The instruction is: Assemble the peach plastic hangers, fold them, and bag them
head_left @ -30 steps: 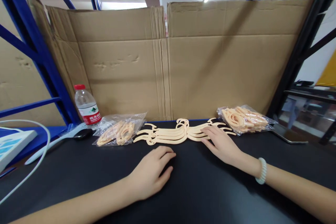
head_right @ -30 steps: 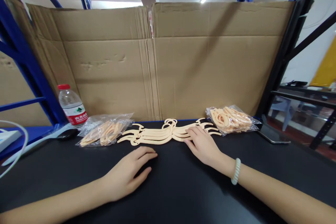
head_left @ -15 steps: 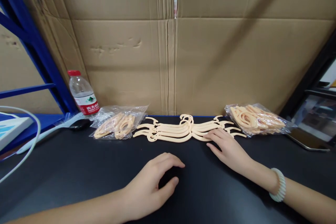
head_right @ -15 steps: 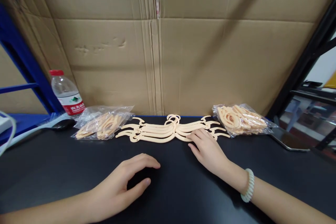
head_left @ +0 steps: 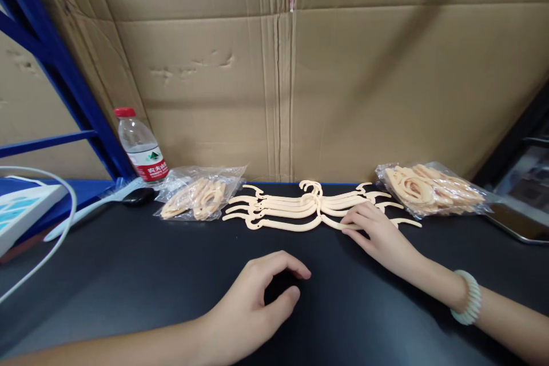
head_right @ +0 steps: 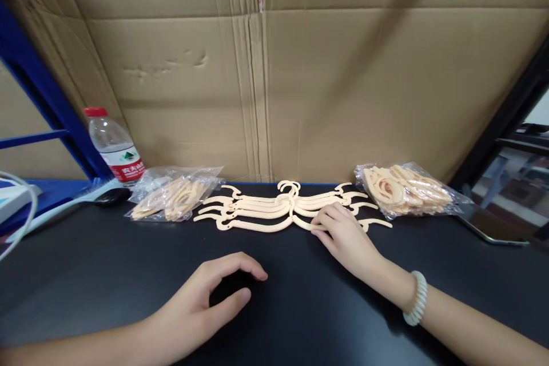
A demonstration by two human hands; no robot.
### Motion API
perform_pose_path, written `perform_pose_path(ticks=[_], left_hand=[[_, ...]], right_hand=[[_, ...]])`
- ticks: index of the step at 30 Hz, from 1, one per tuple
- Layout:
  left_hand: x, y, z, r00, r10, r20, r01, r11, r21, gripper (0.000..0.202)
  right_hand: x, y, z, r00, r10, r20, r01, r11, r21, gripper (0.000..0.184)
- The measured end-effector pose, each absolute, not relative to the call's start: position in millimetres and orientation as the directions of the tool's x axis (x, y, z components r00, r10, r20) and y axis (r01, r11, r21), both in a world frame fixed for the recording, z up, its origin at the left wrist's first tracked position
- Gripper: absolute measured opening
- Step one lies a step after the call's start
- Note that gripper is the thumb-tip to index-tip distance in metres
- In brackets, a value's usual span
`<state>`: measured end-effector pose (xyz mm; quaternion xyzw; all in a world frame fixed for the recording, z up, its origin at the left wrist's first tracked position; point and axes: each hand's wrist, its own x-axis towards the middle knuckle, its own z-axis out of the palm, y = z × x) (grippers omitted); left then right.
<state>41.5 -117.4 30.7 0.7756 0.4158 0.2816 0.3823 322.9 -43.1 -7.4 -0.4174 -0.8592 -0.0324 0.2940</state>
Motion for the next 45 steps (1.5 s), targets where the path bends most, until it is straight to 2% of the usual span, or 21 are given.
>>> perform_pose_path(ticks=[5, 14, 16, 19, 21, 24, 27, 32, 35, 38, 40, 43, 45], left_hand=[[42, -116, 27, 0.460, 0.878, 0.134, 0.313, -0.301, 0.901, 0.015], [41, -110, 24, 0.397, 0.912, 0.105, 0.127, -0.167, 0.978, 0.010], [41, -109, 21, 0.359, 0.928, 0.099, 0.082, -0.137, 0.987, 0.016], [41, -107, 17, 0.194, 0.978, 0.083, -0.008, -0.083, 0.997, 0.042], [42, -106, 17, 0.084, 0.995, 0.060, -0.055, -0.056, 0.997, 0.055], [43, -104, 21, 0.029, 0.998, 0.060, -0.084, -0.057, 0.995, 0.054], [42, -103, 24, 0.041, 0.994, 0.101, -0.065, -0.099, 0.993, 0.054], [38, -96, 22, 0.132, 0.983, 0.127, -0.043, -0.122, 0.992, 0.071], [37, -91, 22, 0.234, 0.965, 0.119, 0.044, -0.132, 0.990, 0.049], [36, -89, 25, 0.237, 0.964, 0.118, 0.070, -0.138, 0.988, 0.027], [36, -90, 27, 0.195, 0.974, 0.113, 0.030, -0.121, 0.992, 0.023], [35, -90, 28, 0.090, 0.992, 0.088, -0.067, -0.082, 0.994, 0.020], [34, -89, 28, 0.014, 0.998, 0.058, -0.150, -0.055, 0.987, 0.019]], right_hand=[[319, -51, -2, -0.445, 0.687, 0.575, 0.718, 0.657, -0.230, 0.007], [321, -57, -3, -0.185, 0.731, 0.657, 0.716, 0.558, -0.419, 0.010], [321, -58, -3, -0.137, 0.731, 0.668, 0.687, 0.556, -0.467, 0.012], [320, -61, -1, -0.093, 0.711, 0.697, 0.658, 0.569, -0.493, 0.014], [318, -63, 1, -0.084, 0.667, 0.740, 0.674, 0.585, -0.451, 0.013], [315, -68, 3, -0.137, 0.606, 0.784, 0.712, 0.610, -0.347, 0.011], [313, -72, 4, -0.198, 0.597, 0.777, 0.720, 0.627, -0.299, 0.009], [309, -76, 3, -0.325, 0.583, 0.744, 0.688, 0.686, -0.237, 0.011], [306, -79, 4, -0.416, 0.567, 0.711, 0.648, 0.733, -0.205, 0.017], [310, -78, 6, -0.465, 0.516, 0.719, 0.638, 0.759, -0.131, 0.026], [316, -75, 8, -0.489, 0.499, 0.715, 0.678, 0.734, -0.048, 0.027], [328, -69, 13, -0.502, 0.524, 0.688, 0.771, 0.631, 0.082, 0.017], [334, -66, 16, -0.482, 0.544, 0.687, 0.819, 0.558, 0.133, 0.017]])
